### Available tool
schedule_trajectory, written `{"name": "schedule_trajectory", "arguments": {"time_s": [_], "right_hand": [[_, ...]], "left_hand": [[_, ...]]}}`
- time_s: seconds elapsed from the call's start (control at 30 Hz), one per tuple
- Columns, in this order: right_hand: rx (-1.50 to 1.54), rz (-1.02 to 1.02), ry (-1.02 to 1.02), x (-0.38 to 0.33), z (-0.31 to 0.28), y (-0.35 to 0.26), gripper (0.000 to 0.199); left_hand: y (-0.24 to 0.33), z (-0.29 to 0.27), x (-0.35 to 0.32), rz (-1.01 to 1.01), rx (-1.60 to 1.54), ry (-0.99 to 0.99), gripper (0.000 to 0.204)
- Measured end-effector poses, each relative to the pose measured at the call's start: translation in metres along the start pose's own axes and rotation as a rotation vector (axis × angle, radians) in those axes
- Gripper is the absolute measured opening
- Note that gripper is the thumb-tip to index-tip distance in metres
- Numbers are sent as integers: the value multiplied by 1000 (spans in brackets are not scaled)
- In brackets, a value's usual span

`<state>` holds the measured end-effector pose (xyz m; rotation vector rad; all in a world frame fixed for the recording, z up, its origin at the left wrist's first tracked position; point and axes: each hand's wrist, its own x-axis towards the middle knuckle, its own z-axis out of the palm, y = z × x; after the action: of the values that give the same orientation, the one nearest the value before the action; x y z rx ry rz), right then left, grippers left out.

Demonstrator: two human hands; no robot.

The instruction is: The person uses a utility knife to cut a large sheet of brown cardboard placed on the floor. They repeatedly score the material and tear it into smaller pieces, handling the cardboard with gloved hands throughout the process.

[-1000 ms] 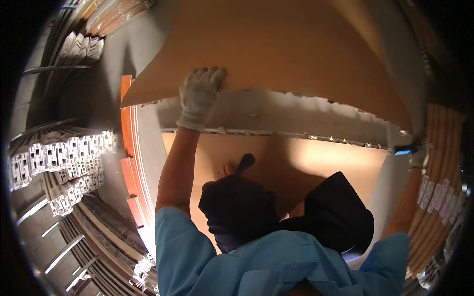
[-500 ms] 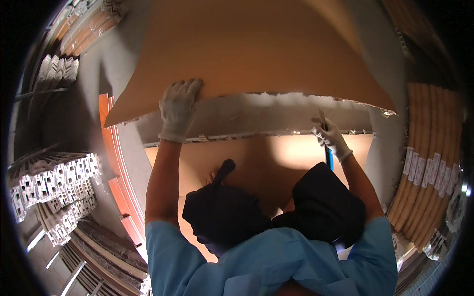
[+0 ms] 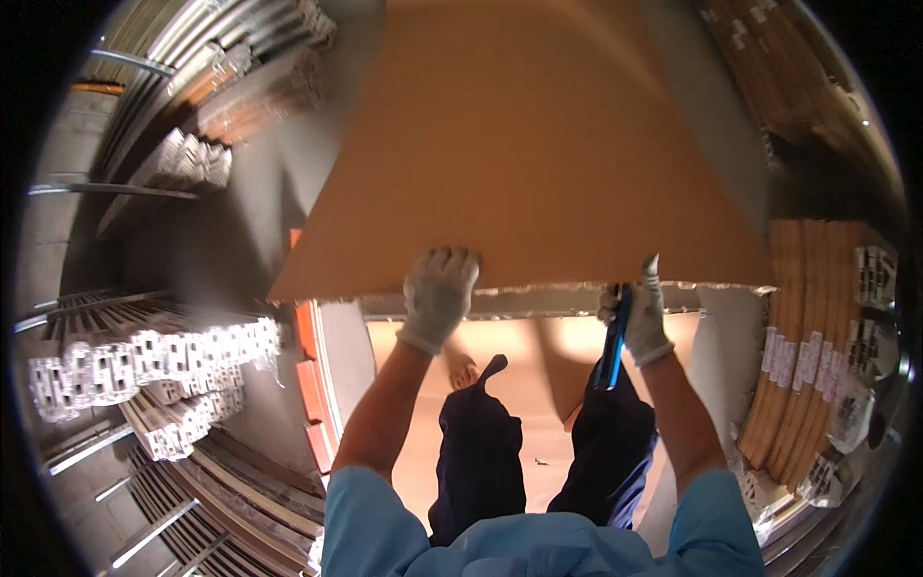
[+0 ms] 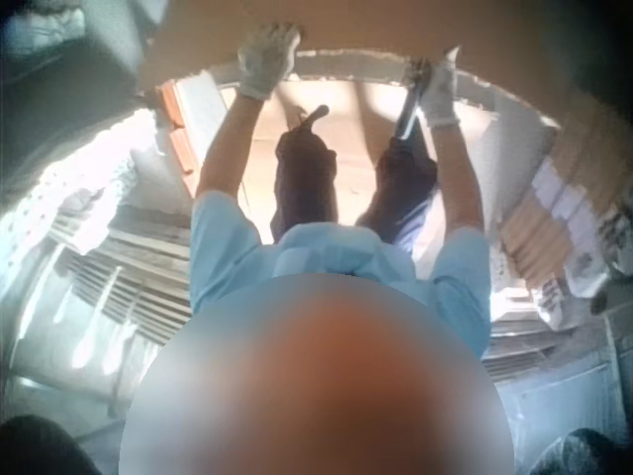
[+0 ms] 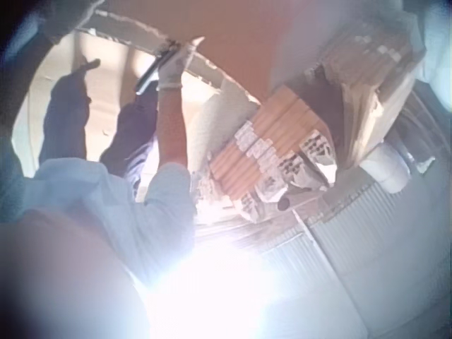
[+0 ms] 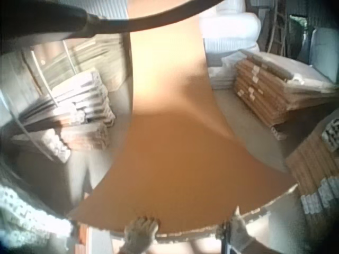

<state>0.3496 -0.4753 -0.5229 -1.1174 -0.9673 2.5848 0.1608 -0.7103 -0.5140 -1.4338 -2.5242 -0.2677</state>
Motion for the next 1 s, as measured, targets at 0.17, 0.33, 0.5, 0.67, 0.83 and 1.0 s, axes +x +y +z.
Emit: {"name": "schedule_trajectory", "arguments": {"time_s": [0.17, 0.33, 0.5, 0.67, 0.83, 1.0], "right_hand": [[114, 58, 91, -95, 64, -49, 58], [81, 48, 110, -203, 102, -96, 31], [12, 24, 104, -318, 126, -111, 23], [72, 44, -49, -436, 128, -89, 20], [-25, 24, -113, -534, 122, -78, 23], [-315, 140, -151, -637, 51, -56, 50]], "left_hand": [[25, -117, 4, 9, -114, -98, 19], [59, -271, -3, 44, -144, -41, 24], [158, -425, -96, -128, -513, 117, 47], [257, -438, -146, -1052, -1992, -217, 48], [312, -450, -161, -1112, -2029, 252, 34], [337, -474, -231, -1069, -1994, 131, 25]]}}
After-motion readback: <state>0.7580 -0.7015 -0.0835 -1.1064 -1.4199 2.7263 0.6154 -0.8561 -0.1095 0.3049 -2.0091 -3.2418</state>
